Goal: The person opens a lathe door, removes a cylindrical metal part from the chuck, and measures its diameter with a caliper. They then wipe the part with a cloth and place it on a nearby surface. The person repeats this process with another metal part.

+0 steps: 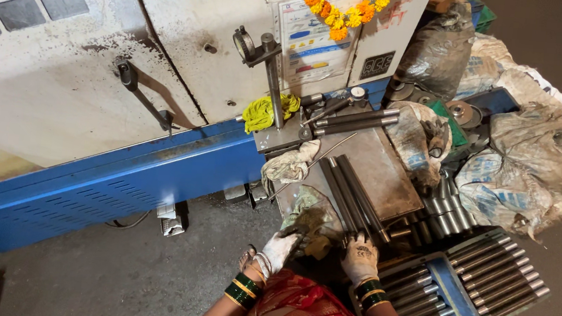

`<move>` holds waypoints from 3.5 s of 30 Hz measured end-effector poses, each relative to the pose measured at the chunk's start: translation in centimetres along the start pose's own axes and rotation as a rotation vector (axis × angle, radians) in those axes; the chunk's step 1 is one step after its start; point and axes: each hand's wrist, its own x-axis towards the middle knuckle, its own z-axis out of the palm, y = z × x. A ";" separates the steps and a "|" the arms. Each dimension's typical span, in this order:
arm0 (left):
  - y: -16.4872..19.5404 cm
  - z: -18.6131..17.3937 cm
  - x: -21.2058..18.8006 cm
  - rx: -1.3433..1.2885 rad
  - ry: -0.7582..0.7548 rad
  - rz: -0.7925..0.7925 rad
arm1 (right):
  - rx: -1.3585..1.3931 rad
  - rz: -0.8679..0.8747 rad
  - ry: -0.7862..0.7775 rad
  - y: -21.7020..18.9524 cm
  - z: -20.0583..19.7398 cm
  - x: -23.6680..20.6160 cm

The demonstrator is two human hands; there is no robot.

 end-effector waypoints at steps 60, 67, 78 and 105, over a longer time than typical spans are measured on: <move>12.7 -2.5 -0.1 0.460 0.459 0.312 | 0.366 -0.308 0.269 -5.3 0.0 8.0; 25.6 1.1 -4.1 1.053 0.851 0.463 | 0.671 -0.747 0.498 -21.5 -8.7 13.7; 42.2 9.4 -7.8 1.684 0.812 1.444 | 0.665 -0.990 1.096 -41.6 -29.2 19.0; 54.9 5.9 0.3 1.967 0.406 1.855 | 0.131 -0.587 1.645 -42.7 -26.1 34.3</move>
